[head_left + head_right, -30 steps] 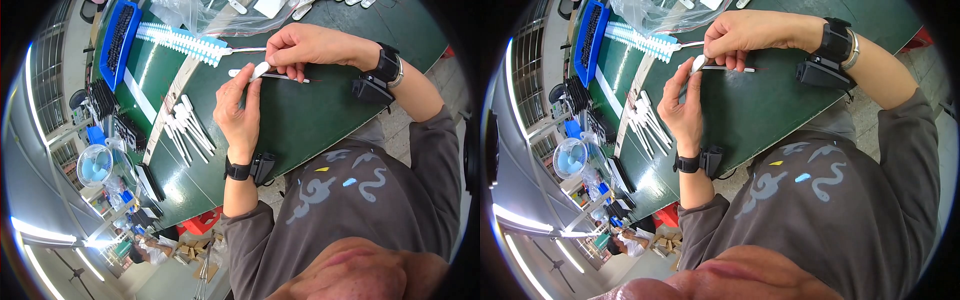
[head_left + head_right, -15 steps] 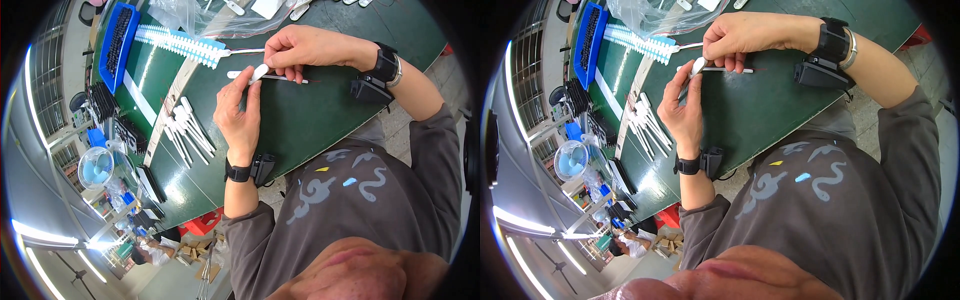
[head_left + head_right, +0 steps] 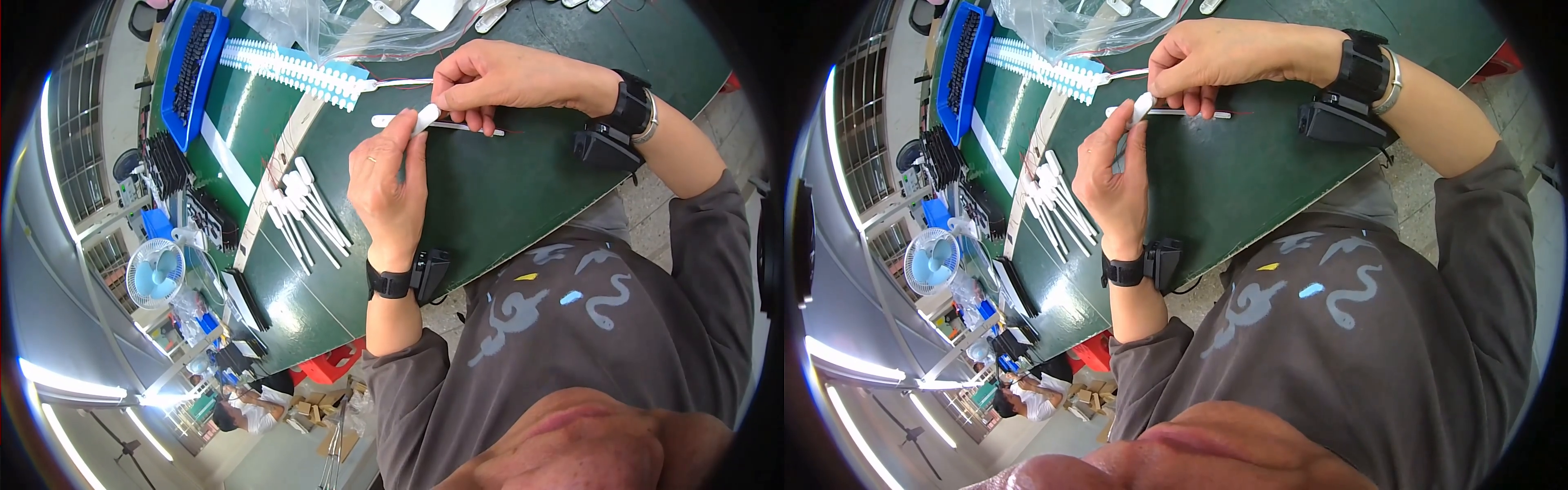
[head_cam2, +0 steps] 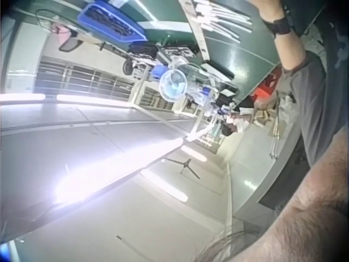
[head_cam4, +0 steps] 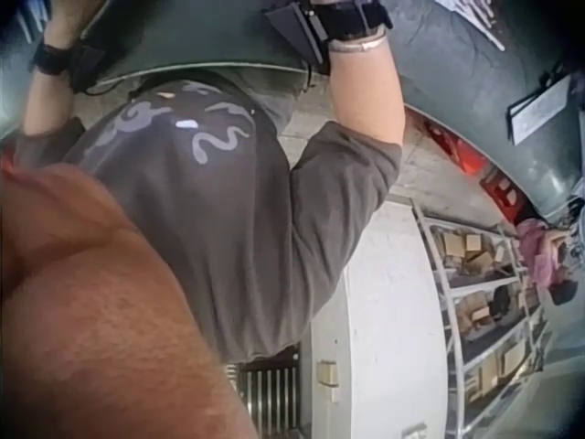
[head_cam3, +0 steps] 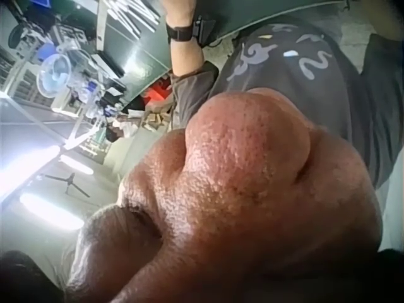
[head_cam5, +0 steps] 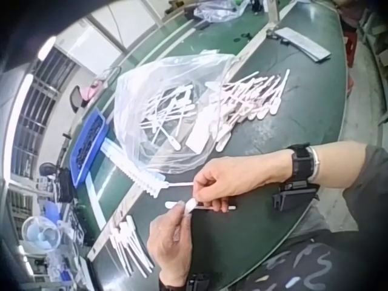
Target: The person picks up a white plastic housing and a light strip, then threads the wires through the housing by hand. They press the components together to secure the assembly before setting it aside on the table.
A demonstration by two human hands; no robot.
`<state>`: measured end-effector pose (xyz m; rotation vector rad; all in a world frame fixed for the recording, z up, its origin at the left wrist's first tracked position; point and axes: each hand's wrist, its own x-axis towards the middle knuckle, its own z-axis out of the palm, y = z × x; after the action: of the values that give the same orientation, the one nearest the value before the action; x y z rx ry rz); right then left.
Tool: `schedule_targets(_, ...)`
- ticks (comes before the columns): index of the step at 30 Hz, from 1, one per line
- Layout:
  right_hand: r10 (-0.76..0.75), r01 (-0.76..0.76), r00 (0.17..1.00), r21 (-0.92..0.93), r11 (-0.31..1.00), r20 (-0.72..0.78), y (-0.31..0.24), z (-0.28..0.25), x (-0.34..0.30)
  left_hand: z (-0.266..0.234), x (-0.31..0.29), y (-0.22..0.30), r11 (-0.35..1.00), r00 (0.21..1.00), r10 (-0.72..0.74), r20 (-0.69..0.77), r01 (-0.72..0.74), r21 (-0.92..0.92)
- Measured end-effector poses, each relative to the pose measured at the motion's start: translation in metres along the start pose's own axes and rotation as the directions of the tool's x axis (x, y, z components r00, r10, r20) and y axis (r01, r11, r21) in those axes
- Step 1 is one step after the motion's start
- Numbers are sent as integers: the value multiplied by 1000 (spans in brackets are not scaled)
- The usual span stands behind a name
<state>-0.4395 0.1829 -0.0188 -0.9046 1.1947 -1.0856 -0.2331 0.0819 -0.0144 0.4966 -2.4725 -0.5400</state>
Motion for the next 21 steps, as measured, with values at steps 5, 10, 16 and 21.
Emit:
schedule_targets(5,-75,74,997,-127,989,-3,-10,8,-2,-3,3,-2,980,986,160,-53,-152,132)
schedule_targets(10,-579,487,815,-551,678,7,2,8,0,-2,5,2,915,940,327,-95,-290,281)
schedule_targets(16,-674,537,722,-739,406,155,-2,8,-1,-7,5,3,966,970,230,-76,-218,139)
schedule_targets(21,-710,554,679,-766,326,188,-1,11,0,-7,1,5,975,971,206,-121,-193,109)
